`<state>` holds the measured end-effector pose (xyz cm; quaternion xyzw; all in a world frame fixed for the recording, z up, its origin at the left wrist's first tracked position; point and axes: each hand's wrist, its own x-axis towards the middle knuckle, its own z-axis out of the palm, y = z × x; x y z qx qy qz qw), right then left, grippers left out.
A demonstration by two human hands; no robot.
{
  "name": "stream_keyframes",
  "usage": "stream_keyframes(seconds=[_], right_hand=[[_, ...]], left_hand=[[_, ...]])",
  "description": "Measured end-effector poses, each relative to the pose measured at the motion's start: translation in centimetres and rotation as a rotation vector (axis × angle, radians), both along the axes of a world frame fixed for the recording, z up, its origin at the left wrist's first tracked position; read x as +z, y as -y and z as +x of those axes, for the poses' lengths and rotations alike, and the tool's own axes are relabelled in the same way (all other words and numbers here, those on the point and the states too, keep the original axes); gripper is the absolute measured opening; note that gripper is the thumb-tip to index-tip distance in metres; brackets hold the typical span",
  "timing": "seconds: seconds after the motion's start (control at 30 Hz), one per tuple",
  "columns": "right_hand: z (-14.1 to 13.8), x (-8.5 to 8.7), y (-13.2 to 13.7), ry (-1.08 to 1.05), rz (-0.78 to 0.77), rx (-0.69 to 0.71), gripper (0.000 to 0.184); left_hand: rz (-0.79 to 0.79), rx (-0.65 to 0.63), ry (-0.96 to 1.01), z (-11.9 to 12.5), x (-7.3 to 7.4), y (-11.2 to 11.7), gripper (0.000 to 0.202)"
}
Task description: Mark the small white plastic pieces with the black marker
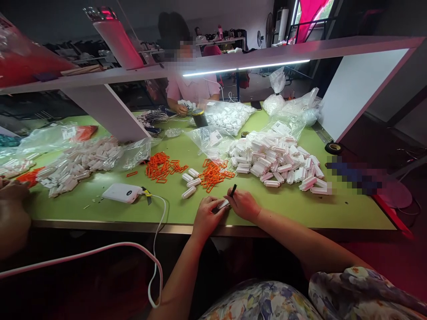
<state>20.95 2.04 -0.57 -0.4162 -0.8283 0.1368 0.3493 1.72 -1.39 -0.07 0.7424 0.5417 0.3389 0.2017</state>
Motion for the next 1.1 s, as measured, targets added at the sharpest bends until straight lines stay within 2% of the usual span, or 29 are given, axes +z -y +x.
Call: stream_keyframes(seconds=[0.23, 0.43, 0.77, 1.1], right_hand=[[0.26, 0.11, 0.17, -0.181, -0.05, -0.041, 0.031], [0.13, -0.1, 0.04, -0.184, -0.066, -0.015, 0.034], [0.1, -0.52, -0.13, -0.168, -0.055, -0.009, 0.029], [0.12, 0.24, 0.09, -0.175, -0.064, 0.025, 0.029]], left_hand=[[0.0, 0.012, 0.009, 0.09, 0.0, 0.01, 0.015], [-0.017, 0.011, 0.011, 0.11, 0.31, 0.05, 0.016], [-0.011, 0.0, 0.011, 0.1, 0.3, -0.03, 0.016], [-0.005, 0.003, 0.019, 0.05, 0.07, -0.08, 0.014]])
